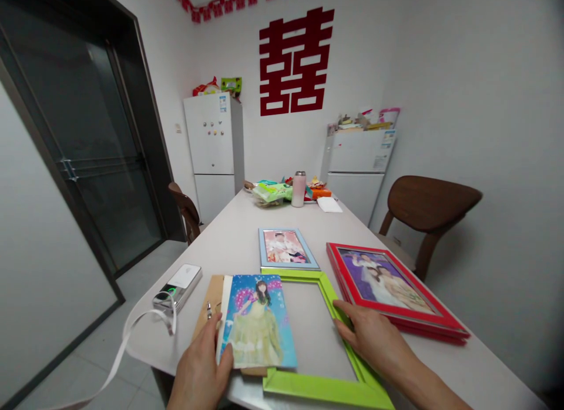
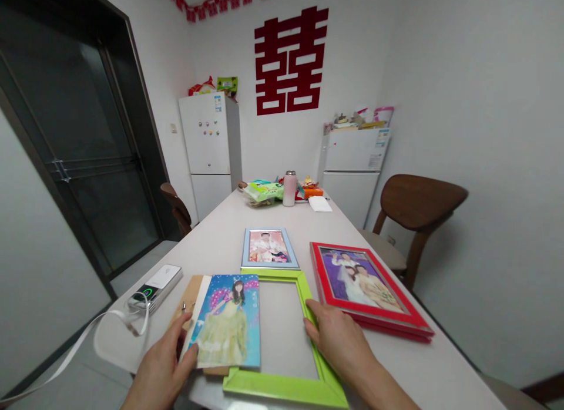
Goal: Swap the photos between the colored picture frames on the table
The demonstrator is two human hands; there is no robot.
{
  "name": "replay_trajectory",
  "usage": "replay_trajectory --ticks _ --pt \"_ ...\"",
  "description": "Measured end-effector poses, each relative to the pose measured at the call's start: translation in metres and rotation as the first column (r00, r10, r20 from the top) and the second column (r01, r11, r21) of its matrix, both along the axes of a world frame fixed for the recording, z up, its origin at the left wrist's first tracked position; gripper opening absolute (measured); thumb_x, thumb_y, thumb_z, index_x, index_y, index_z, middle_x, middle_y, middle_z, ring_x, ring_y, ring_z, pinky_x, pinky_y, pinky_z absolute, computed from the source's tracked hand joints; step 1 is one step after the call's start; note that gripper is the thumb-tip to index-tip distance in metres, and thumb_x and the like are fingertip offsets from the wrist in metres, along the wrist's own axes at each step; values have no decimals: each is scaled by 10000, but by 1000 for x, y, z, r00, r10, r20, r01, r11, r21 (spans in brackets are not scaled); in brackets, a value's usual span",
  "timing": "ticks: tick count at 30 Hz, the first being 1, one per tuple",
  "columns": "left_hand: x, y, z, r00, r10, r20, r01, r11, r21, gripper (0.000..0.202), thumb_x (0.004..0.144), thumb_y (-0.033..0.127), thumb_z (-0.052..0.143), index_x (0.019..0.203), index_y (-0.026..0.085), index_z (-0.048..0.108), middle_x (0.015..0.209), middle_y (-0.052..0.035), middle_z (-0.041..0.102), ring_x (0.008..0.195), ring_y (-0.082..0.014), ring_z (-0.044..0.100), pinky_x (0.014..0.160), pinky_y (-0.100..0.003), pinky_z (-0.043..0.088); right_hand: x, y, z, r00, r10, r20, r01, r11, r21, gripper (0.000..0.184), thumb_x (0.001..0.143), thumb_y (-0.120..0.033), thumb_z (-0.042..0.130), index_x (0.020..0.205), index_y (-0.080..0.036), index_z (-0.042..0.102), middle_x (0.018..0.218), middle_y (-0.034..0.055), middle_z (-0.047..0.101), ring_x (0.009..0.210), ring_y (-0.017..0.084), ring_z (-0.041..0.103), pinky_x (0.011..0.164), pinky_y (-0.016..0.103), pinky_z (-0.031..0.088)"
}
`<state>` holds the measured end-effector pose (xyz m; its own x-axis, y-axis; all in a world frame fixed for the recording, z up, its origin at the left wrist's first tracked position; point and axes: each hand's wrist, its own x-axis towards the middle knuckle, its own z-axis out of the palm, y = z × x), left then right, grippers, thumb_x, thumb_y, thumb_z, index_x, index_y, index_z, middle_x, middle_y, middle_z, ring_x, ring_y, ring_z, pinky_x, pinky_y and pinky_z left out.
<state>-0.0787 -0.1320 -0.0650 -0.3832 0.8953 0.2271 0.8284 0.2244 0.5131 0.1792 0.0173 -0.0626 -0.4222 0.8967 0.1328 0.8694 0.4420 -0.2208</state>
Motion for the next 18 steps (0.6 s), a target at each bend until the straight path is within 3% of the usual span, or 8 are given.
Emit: replay_trajectory --ticks 3,5,8,10,12,15,18 --pt "-1 1 -1 996 -6 -93 3 999 -35 409 754 274 366 1126 114 424 1035 -108 579 971 -215 536 784 -315 445 -3 -5 7 998 -36 57 33 998 52 350 747 -317 397 1032 -189 554 917 118 622 769 270 591 572 340 431" --pt "-1 2 -3 990 -13 -143 7 999 -44 393 757 284 366 1106 119 445 1072 -113 558 983 -216 528 805 -328 438 -9 -8 12 1000 -24 6 23 996 87 352 749 -321 392 1027 -185 561 929 116 610 780 264 583 565 334 430" --pt "-1 1 -4 980 2 -197 -11 999 -47 382 764 301 365 1097 134 453 1101 -116 528 1013 -230 503 801 -355 442 -25 -9 15 979 80 -188 -75 997 36 356 742 -300 403 1019 -151 570 870 104 620 765 222 578 623 311 431" --pt "-1 1 -4 975 20 -221 -28 999 -33 377 766 305 370 1095 142 454 1100 -118 519 1024 -241 489 794 -375 446 -40 -8 13 922 131 -364 -178 979 -100 371 737 -293 408 1032 -124 557 771 80 632 680 180 584 609 278 434" --pt "0 1 -3 972 13 -233 -13 1000 1 369 764 300 381 1091 144 458 1086 -117 523 1024 -240 485 805 -383 441 -57 -6 9 854 55 -517 -243 921 -303 424 727 -282 411 1095 -91 497 681 54 625 561 147 576 512 244 431" --pt "4 3 -3 967 -63 -247 81 995 64 370 747 287 419 1082 138 471 1101 -121 520 1046 -239 467 861 -402 408 -80 -4 5 752 -148 -642 -338 750 -569 459 707 -246 408 1131 -73 432 571 14 593 416 115 529 376 209 393" --pt "12 6 -5 958 -157 -240 178 981 71 382 722 272 459 1080 143 487 1156 -131 498 1076 -255 445 890 -435 381 -93 -2 6 656 -268 -706 -459 600 -655 325 672 -233 431 958 -112 527 484 -22 554 347 93 481 323 187 368"
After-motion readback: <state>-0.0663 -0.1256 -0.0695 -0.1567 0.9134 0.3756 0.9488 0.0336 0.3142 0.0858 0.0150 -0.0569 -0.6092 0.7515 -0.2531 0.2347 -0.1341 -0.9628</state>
